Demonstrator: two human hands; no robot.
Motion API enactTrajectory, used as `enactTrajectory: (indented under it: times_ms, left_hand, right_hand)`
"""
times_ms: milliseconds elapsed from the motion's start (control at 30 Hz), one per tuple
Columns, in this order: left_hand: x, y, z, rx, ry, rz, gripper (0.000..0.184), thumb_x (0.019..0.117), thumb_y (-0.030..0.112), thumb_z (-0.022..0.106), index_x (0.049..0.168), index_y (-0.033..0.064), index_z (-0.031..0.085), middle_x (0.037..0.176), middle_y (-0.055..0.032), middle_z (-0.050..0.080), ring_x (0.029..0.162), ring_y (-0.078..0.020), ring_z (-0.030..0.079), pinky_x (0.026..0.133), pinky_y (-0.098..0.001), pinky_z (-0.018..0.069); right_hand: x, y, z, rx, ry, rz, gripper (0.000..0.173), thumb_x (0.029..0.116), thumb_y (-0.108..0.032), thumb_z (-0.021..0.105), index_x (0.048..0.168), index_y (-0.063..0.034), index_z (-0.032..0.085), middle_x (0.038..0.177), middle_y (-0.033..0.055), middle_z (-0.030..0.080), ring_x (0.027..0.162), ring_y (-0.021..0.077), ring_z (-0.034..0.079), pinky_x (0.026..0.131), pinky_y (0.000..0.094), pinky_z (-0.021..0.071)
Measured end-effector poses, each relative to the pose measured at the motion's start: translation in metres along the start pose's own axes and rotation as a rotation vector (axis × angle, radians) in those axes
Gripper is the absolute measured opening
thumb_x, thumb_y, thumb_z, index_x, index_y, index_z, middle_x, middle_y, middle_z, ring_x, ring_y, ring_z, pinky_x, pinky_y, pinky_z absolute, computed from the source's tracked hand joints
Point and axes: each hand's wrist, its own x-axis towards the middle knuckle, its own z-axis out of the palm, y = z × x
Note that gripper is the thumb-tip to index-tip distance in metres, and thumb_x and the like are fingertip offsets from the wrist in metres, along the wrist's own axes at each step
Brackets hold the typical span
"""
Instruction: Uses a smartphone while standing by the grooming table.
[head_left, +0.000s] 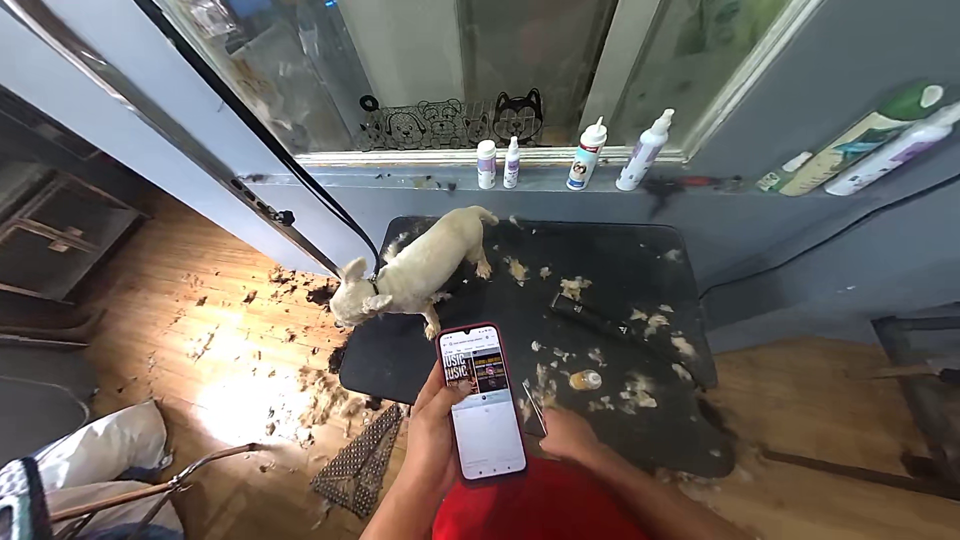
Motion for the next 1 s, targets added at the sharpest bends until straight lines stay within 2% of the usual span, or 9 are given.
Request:
enactTrajectory:
  times_ms: [67,167,233,400,533,700,833,933,1000]
  left_hand:
    - [0.004,0.001,0.001,0.011,0.015,-0.021,0.043,0.1079,0.020,0.039,0.148,0.0033,0.042,0.116,-0.0270,0.067,0.102,-0.0339,0.072,0.090,-0.0512,0.0606]
    - [0.010,-0.001,0.001,-0.017,-0.009,-0.004,0.050,0.0958,0.007,0.044,0.146,0.0008,0.041,0.116,-0.0267,0.067,0.101,-0.0328,0.072,0.088,-0.0505,0.0610]
    - [0.012,-0.002,0.001,-0.023,-0.013,0.001,0.052,0.0925,0.003,0.045,0.144,-0.0005,0.042,0.116,-0.0265,0.067,0.101,-0.0324,0.072,0.089,-0.0501,0.0607]
    - [0.017,0.000,0.004,-0.017,0.003,-0.008,0.046,0.0994,0.008,0.043,0.144,0.0002,0.042,0.114,-0.0265,0.068,0.099,-0.0324,0.072,0.089,-0.0495,0.0611]
    - [0.020,0.003,0.008,-0.032,0.006,-0.004,0.043,0.1008,0.008,0.042,0.143,-0.0008,0.043,0.113,-0.0269,0.068,0.098,-0.0326,0.073,0.088,-0.0498,0.0612]
    - [0.026,0.004,0.007,-0.076,-0.104,0.008,0.047,0.0976,0.014,0.044,0.143,0.0018,0.044,0.116,-0.0262,0.067,0.103,-0.0324,0.071,0.092,-0.0502,0.0592]
    - [0.027,0.004,0.007,-0.098,-0.154,0.008,0.049,0.0936,0.010,0.047,0.142,0.0029,0.045,0.116,-0.0260,0.067,0.103,-0.0324,0.071,0.092,-0.0509,0.0583]
    - [0.027,0.002,0.007,-0.113,-0.175,0.005,0.052,0.0881,0.003,0.050,0.140,0.0005,0.045,0.115,-0.0266,0.067,0.102,-0.0332,0.071,0.091,-0.0521,0.0588]
    - [0.027,0.001,0.007,-0.118,-0.193,-0.007,0.053,0.0895,0.004,0.050,0.142,0.0005,0.043,0.118,-0.0276,0.066,0.105,-0.0344,0.070,0.093,-0.0534,0.0576]
  right_hand:
    - [0.000,0.002,0.000,0.007,-0.007,-0.005,0.057,0.0718,-0.047,0.074,0.110,-0.0049,0.068,0.116,0.0177,0.069,0.108,0.0377,0.068,0.084,0.0626,0.0558]
    - [0.000,0.004,-0.003,0.007,-0.019,-0.024,0.058,0.0726,-0.047,0.074,0.111,-0.0045,0.067,0.114,0.0182,0.070,0.107,0.0381,0.068,0.084,0.0631,0.0557]
    - [0.001,0.005,-0.004,0.001,-0.031,-0.027,0.056,0.0726,-0.047,0.074,0.110,-0.0053,0.067,0.113,0.0178,0.070,0.106,0.0376,0.069,0.083,0.0628,0.0560]
    - [0.007,0.007,-0.003,-0.010,-0.050,-0.046,0.056,0.0725,-0.048,0.075,0.109,-0.0057,0.067,0.112,0.0170,0.070,0.106,0.0363,0.069,0.083,0.0617,0.0563]
    - [0.013,0.012,0.000,-0.007,-0.061,-0.078,0.058,0.0730,-0.053,0.075,0.107,-0.0061,0.067,0.113,0.0167,0.070,0.107,0.0363,0.068,0.085,0.0618,0.0558]
    - [0.006,0.006,-0.003,0.035,-0.078,-0.085,0.067,0.0774,-0.047,0.078,0.120,0.0018,0.062,0.121,0.0229,0.066,0.114,0.0399,0.065,0.092,0.0607,0.0546]
    - [-0.004,-0.001,-0.010,0.020,-0.049,-0.091,0.069,0.0784,-0.049,0.077,0.120,0.0045,0.064,0.123,0.0242,0.066,0.116,0.0407,0.065,0.096,0.0610,0.0536]
    - [-0.017,-0.010,-0.018,0.006,-0.057,-0.017,0.052,0.0803,-0.034,0.077,0.115,0.0043,0.066,0.122,0.0251,0.066,0.114,0.0420,0.065,0.093,0.0617,0.0546]
    - [-0.024,-0.016,-0.022,-0.012,-0.058,0.031,0.041,0.0826,-0.023,0.074,0.112,0.0042,0.067,0.122,0.0248,0.066,0.113,0.0420,0.066,0.091,0.0613,0.0556]
